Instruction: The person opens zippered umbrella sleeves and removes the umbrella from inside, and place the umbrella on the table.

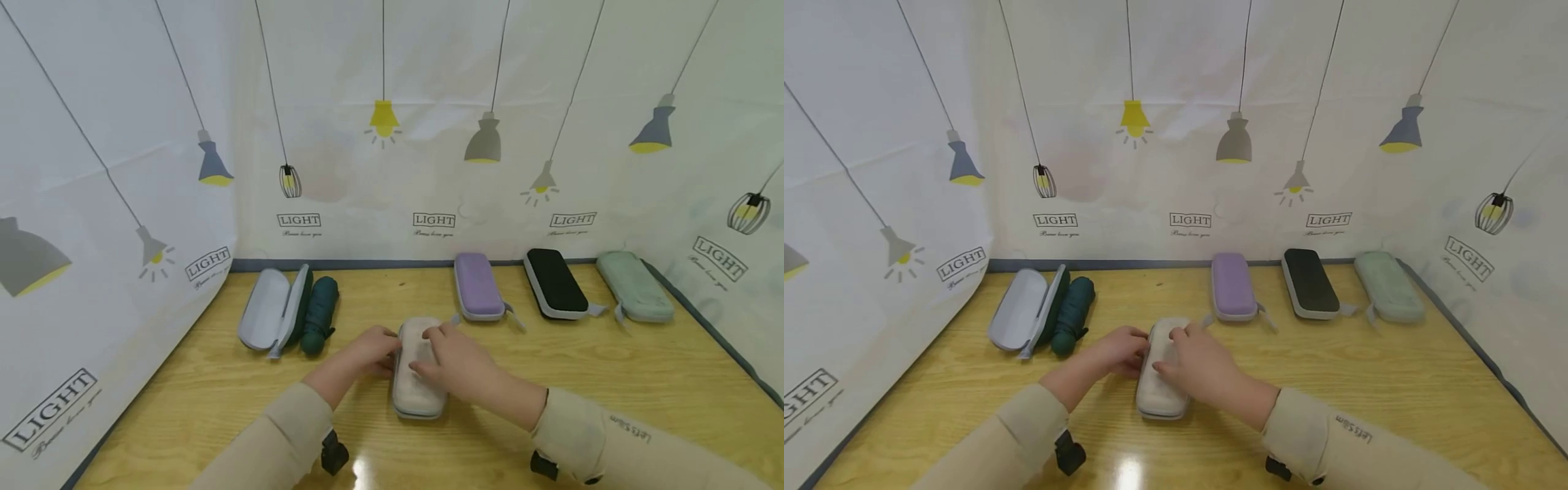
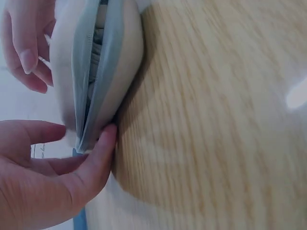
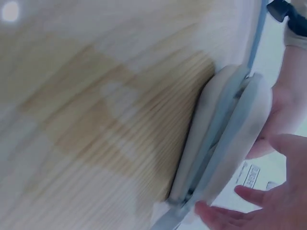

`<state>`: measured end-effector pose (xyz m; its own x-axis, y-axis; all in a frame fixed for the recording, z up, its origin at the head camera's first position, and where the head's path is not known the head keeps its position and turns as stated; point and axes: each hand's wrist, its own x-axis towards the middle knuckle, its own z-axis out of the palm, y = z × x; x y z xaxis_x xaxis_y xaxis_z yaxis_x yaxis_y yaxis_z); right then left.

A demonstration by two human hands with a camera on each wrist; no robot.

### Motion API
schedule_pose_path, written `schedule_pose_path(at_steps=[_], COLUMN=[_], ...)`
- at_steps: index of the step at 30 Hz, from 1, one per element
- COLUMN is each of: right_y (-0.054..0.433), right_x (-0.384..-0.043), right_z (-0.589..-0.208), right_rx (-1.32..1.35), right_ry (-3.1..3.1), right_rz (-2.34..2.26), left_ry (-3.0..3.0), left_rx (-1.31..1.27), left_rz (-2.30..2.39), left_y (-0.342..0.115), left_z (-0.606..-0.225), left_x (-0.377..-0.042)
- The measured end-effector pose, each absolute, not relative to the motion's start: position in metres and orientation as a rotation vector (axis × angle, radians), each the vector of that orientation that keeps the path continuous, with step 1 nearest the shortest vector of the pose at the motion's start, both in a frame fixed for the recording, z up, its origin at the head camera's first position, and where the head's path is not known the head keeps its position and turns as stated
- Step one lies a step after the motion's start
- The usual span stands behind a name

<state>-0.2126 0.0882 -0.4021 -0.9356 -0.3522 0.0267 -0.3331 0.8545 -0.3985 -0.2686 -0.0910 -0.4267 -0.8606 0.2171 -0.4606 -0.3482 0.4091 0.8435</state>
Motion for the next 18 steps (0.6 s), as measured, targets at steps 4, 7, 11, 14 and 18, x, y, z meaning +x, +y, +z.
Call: schedule_pose_path(at_steps=[4,7,11,14,18], right_y=[0.080,0.074,0.069,0.068,0.069], right_x=[-0.209,-0.207,-0.203,-0.201,-0.199], right_z=[-0.404,-0.406,-0.411,-0.412,-0.412], right_rx=[-0.561,-0.645,-0.798,-0.864,-0.873], right_ry=[2.959,2.965,2.955,2.944,2.916], right_rz=[-0.635,-0.546,-0.403,-0.336,-0.344], left_ry=[2.127,2.132,2.113,2.093,2.099], left_rx=[-0.122,-0.117,-0.112,-0.097,-0.084], left_rz=[1.511,1.511,1.512,1.509,1.485], left_y=[-0.095,-0.099,-0.102,-0.103,-0.103], left_z=[-0.427,-0.429,-0.430,-0.430,-0.427], left_x=[-0.271,-0.273,-0.276,-0.277,-0.277])
